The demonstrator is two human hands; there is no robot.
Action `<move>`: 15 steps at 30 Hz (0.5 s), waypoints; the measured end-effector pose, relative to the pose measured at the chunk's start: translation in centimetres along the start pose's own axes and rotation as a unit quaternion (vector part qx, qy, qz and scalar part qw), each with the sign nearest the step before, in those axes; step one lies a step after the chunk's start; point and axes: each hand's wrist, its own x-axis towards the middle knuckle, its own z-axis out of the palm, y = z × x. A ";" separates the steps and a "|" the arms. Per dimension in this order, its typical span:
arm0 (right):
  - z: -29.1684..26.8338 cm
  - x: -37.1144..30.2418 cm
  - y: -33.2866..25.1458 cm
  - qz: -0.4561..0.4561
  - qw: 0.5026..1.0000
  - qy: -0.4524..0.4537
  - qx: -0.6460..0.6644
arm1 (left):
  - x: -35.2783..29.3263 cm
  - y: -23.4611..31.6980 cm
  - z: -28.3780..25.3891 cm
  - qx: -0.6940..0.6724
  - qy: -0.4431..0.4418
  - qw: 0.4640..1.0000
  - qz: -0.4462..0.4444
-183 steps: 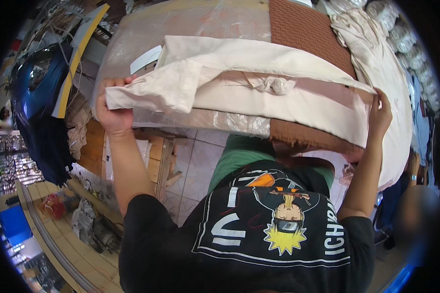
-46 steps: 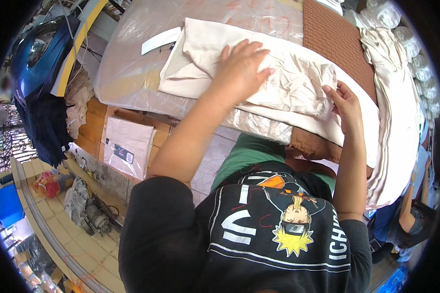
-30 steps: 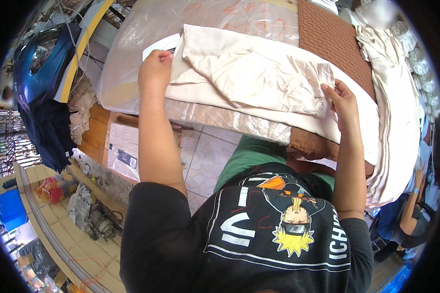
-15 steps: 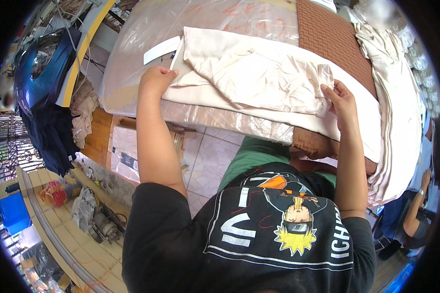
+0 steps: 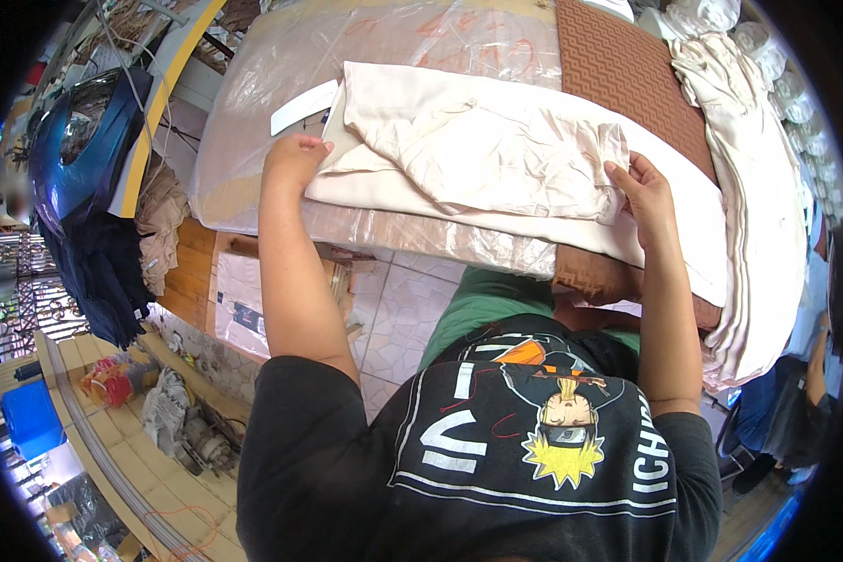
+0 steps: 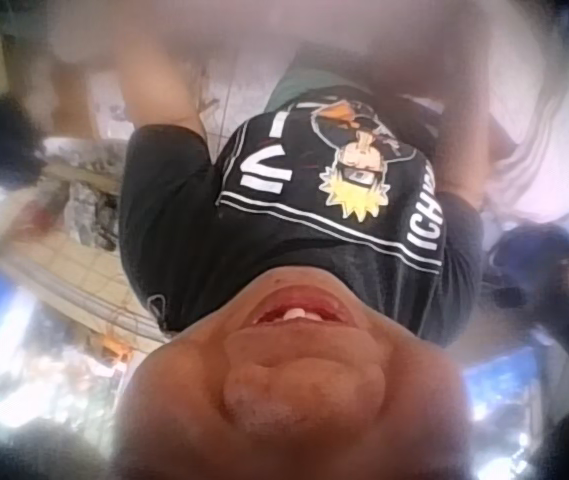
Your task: The person uses shears to trim loose threads from a shirt and then folds the shirt over a piece of cardboard on a table.
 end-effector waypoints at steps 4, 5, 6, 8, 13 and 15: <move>0.8 -0.6 -0.7 0.000 1.000 0.001 0.019 | 0.3 -1.2 0.6 -0.037 0.027 0.999 0.029; 0.7 -0.6 -0.7 0.002 1.000 0.003 0.018 | 0.1 -1.1 0.7 -0.056 0.014 0.998 0.021; 0.7 -0.6 -0.8 0.005 1.000 0.005 0.017 | 0.0 -1.0 0.7 -0.075 0.001 0.997 0.012; 0.9 -0.8 -1.1 0.008 1.000 0.007 0.014 | 0.4 -1.8 0.8 -0.068 -0.005 0.998 0.011; 0.6 -1.0 -0.9 -0.001 0.999 0.030 -0.020 | -0.7 2.0 0.8 0.021 0.120 0.990 0.068; 0.1 -0.7 -1.1 -0.005 0.997 0.030 -0.076 | -0.2 3.4 1.2 0.032 0.177 0.972 0.153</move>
